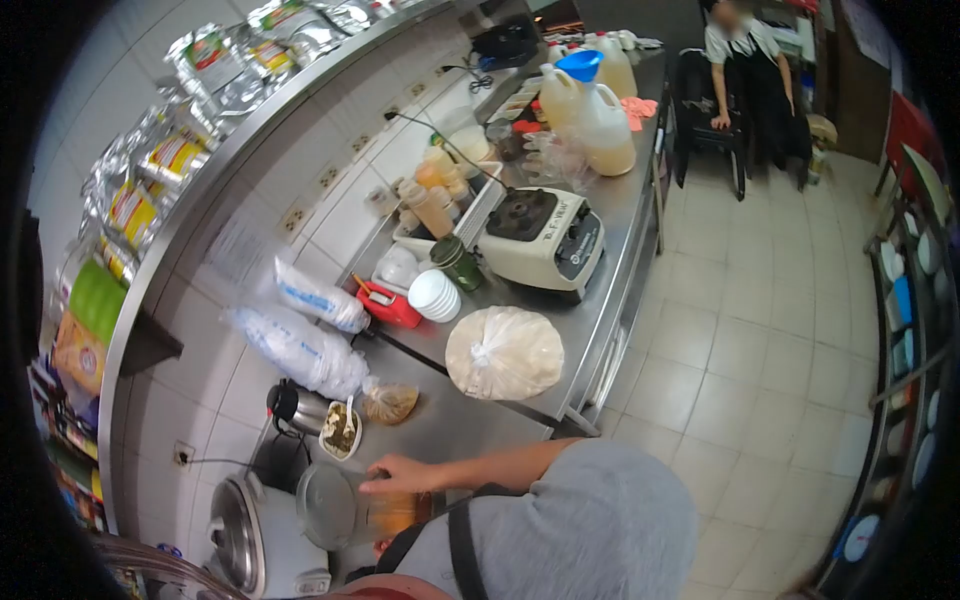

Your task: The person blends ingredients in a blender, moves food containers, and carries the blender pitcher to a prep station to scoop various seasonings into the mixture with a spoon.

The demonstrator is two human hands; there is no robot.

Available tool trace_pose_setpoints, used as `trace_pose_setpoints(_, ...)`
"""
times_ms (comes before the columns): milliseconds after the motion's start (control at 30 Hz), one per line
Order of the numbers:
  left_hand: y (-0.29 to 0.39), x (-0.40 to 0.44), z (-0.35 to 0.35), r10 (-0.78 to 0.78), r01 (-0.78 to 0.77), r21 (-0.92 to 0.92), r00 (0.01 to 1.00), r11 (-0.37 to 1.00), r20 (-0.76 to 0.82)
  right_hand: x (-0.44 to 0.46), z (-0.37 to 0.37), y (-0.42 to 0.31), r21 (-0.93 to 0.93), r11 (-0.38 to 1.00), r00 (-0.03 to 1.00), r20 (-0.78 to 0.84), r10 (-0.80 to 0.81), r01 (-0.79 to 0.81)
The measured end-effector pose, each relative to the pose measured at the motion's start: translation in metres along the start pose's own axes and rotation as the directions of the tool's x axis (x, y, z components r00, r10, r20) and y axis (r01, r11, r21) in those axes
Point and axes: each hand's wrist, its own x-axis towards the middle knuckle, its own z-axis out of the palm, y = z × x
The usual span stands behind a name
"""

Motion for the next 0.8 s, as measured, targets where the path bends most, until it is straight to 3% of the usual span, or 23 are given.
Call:
trace_pose_setpoints(33,0.014,-0.017,-0.008,-0.005,0.015,0.198,0.999,0.980,-0.049,0.001,0.000,-0.003,-0.006,1.000,0.997,0.072,-0.016,0.017)
trace_pose_setpoints(100,0.038,-0.026,-0.012,-0.025,0.047,0.337,0.997,0.940,-0.068,0.005,-0.008,-0.014,-0.009,0.999,0.991,0.133,-0.033,0.034)
trace_pose_setpoints(167,0.055,-0.025,-0.009,-0.044,0.068,0.386,0.996,0.920,-0.071,0.007,-0.017,-0.024,0.091,0.969,0.912,0.366,0.183,-0.231)
trace_pose_setpoints(200,0.065,-0.021,-0.004,-0.052,0.077,0.407,0.996,0.910,-0.070,0.009,-0.016,-0.020,0.136,0.966,0.905,0.399,0.151,-0.221)
trace_pose_setpoints(333,0.091,-0.015,0.006,-0.071,0.095,0.455,0.995,0.886,-0.070,0.010,-0.004,-0.005,0.169,0.976,0.928,0.366,0.066,-0.137)
trace_pose_setpoints(400,0.103,-0.009,0.011,-0.074,0.100,0.468,0.995,0.878,-0.073,0.007,-0.005,-0.006,0.168,0.986,0.953,0.299,-0.054,0.003)
trace_pose_setpoints(533,0.109,-0.004,0.018,-0.056,0.084,0.479,0.996,0.874,-0.074,0.000,-0.019,-0.010,0.103,0.995,0.942,0.333,-0.040,0.005)
trace_pose_setpoints(600,0.106,-0.009,0.018,-0.047,0.081,0.477,0.995,0.875,-0.083,-0.007,-0.019,-0.008,0.047,0.995,0.973,0.211,-0.093,0.085)
trace_pose_setpoints(733,0.102,-0.027,0.011,-0.020,0.080,0.450,0.990,0.890,-0.136,-0.013,-0.038,-0.022,0.085,0.993,0.907,0.420,0.038,-0.081)
trace_pose_setpoints(800,0.109,-0.039,0.012,0.003,0.081,0.439,0.982,0.895,-0.187,-0.013,-0.047,-0.033,0.080,0.990,0.910,0.409,0.070,-0.112)
